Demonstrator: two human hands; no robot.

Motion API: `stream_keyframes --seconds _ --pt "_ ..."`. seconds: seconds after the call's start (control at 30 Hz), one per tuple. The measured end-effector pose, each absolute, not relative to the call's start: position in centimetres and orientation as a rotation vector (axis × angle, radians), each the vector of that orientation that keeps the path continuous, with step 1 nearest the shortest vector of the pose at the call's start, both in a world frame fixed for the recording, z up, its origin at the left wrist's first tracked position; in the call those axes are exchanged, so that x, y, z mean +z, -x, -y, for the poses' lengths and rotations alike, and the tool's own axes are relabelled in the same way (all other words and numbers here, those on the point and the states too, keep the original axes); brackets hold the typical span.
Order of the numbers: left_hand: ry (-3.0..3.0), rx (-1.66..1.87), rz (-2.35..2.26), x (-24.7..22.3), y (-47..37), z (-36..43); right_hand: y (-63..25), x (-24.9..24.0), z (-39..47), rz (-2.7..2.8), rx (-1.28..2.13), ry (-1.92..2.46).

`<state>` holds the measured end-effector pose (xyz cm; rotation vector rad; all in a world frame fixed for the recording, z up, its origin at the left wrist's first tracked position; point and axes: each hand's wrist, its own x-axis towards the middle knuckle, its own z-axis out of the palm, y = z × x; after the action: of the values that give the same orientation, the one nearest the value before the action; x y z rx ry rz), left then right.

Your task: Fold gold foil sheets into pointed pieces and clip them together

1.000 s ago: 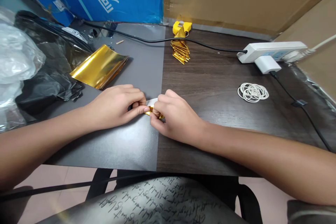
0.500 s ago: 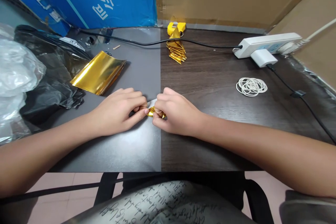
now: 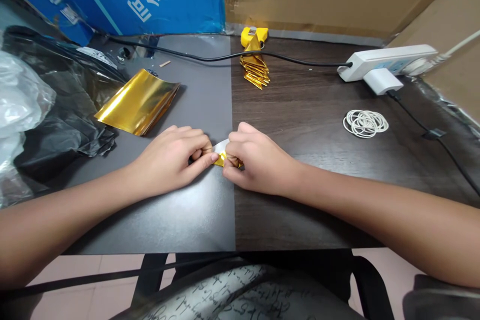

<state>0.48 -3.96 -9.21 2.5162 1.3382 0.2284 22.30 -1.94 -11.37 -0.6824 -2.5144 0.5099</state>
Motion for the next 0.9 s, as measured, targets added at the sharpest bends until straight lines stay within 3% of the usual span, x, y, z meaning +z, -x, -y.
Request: stream_keyframes --seconds 0.6,0.9 --pt "-2.739 0.296 -1.135 -9.67 0.26 3.54 -22.26 -11.77 1.90 2.545 0.395 0.647" --pt "-2.707 0.166 -1.353 -9.56 -0.52 4.13 -22.13 -11.71 2.17 2.548 0.310 0.658"
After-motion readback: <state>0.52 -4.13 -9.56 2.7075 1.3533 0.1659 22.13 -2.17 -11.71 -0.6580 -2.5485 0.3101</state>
